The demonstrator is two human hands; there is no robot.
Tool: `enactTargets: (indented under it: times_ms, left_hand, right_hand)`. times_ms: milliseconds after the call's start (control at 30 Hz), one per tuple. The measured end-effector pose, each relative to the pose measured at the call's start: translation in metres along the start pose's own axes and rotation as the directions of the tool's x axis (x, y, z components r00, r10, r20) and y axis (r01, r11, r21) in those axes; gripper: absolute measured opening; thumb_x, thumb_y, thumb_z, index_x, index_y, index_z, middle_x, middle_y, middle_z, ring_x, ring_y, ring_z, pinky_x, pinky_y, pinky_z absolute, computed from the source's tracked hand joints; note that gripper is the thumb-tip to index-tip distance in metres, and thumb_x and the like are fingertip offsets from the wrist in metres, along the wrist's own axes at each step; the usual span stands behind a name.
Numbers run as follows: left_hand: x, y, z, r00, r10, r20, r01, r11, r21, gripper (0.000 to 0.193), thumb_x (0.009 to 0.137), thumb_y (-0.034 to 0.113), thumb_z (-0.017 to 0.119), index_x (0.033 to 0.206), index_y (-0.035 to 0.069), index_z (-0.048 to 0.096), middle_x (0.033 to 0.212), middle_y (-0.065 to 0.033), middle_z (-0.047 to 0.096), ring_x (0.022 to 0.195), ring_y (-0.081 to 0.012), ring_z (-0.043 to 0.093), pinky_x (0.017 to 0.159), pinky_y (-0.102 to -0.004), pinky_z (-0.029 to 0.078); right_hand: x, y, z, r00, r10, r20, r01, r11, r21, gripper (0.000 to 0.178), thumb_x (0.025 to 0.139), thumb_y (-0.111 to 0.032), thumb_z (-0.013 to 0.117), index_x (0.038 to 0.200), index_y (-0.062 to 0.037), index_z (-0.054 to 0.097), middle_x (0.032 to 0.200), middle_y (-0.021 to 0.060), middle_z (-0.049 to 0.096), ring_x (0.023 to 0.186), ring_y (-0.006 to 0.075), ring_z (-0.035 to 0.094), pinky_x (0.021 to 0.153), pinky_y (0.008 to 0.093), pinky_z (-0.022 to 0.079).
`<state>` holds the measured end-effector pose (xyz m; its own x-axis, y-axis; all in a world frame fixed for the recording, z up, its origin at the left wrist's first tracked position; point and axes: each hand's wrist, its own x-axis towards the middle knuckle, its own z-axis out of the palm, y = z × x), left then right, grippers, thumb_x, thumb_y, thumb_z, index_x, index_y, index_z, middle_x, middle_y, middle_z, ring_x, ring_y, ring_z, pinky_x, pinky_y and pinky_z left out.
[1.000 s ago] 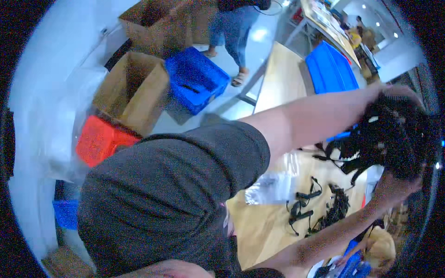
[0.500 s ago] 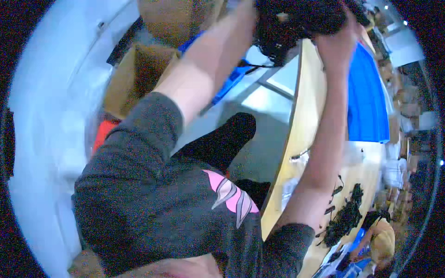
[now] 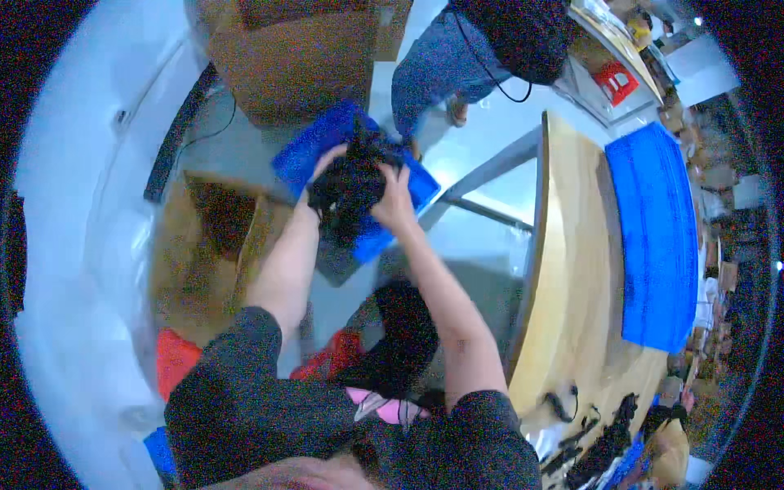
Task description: Manual packaging of black components into plastic bags in a factory setting.
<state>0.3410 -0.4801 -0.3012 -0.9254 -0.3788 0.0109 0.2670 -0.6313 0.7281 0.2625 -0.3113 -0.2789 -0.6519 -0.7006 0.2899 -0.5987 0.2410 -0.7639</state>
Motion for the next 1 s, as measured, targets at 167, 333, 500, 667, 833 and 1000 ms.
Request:
enactTargets:
  times_ms: [167,333,500,667,833,1000]
  left_hand:
    - [0.051,-0.106,-0.102,0.862,-0.507,0.005,0.468,0.793,-0.390,0.030,0.097,0.026,0.052,0.109,0.003,0.067,0.098,-0.0125,0.072,0.083,-0.0227,0.071,0.080,-0.0371,0.060]
    - [0.066,-0.193,-0.127,0.828,-0.537,-0.161,0.414,0.779,-0.470,0.031,0.090,0.032,0.060,0.098,0.003,0.070,0.094,-0.0149,0.073,0.083,-0.0280,0.070,0.079,-0.0409,0.060]
    - [0.076,-0.222,-0.133,0.727,-0.471,-0.499,0.354,0.881,-0.315,0.046,0.092,0.044,0.050,0.098,0.004,0.070,0.098,-0.0135,0.072,0.087,-0.0326,0.069,0.083,-0.0478,0.056]
    - [0.073,-0.178,-0.159,0.614,-0.421,-0.667,0.151,0.893,-0.425,0.052,0.090,0.040,0.058,0.130,0.008,0.049,0.129,-0.0174,0.056,0.104,-0.0366,0.060,0.081,-0.0481,0.054]
    - [0.052,-0.094,-0.052,0.906,-0.310,-0.289,0.188,0.906,-0.380,0.042,0.096,0.021,0.055,0.131,-0.001,0.046,0.134,-0.0222,0.053,0.111,-0.0363,0.061,0.090,-0.0432,0.057]
    - [-0.023,-0.053,0.113,0.934,-0.346,-0.087,0.351,0.935,0.047,0.033,0.098,0.021,0.057,0.124,0.002,0.057,0.118,-0.0167,0.065,0.101,-0.0279,0.066,0.082,-0.0330,0.056]
  right_hand:
    - [-0.003,0.101,0.042,0.984,0.137,0.118,-0.134,0.990,-0.031,0.077,0.067,-0.006,0.079,0.137,-0.0096,0.048,0.131,0.0238,0.052,0.126,0.0437,0.047,0.107,0.0455,0.040]
    - [-0.014,0.175,0.047,0.852,0.496,0.167,-0.493,0.868,-0.064,0.077,0.064,-0.012,0.077,0.134,-0.0039,0.047,0.123,0.0269,0.060,0.119,0.0417,0.056,0.102,0.0444,0.045]
    - [-0.024,0.185,0.048,0.751,0.654,-0.095,-0.659,0.731,-0.177,0.081,0.062,-0.018,0.082,0.133,0.0006,0.046,0.116,0.0245,0.064,0.110,0.0402,0.062,0.096,0.0435,0.049]
    - [-0.014,0.103,0.024,0.748,0.642,-0.169,-0.631,0.766,0.121,0.068,0.069,-0.023,0.080,0.127,0.0007,0.054,0.131,0.0257,0.055,0.124,0.0392,0.051,0.105,0.0461,0.042]
    - [-0.032,-0.018,-0.071,0.968,0.249,0.029,-0.250,0.948,0.196,0.044,0.080,-0.021,0.071,0.117,0.0034,0.063,0.114,0.0220,0.064,0.104,0.0321,0.065,0.091,0.0403,0.052]
    - [-0.171,-0.147,-0.195,0.999,-0.011,-0.031,0.006,0.987,-0.158,0.036,0.082,-0.010,0.070,0.116,-0.0030,0.062,0.122,0.0182,0.057,0.119,0.0330,0.055,0.101,0.0399,0.045]
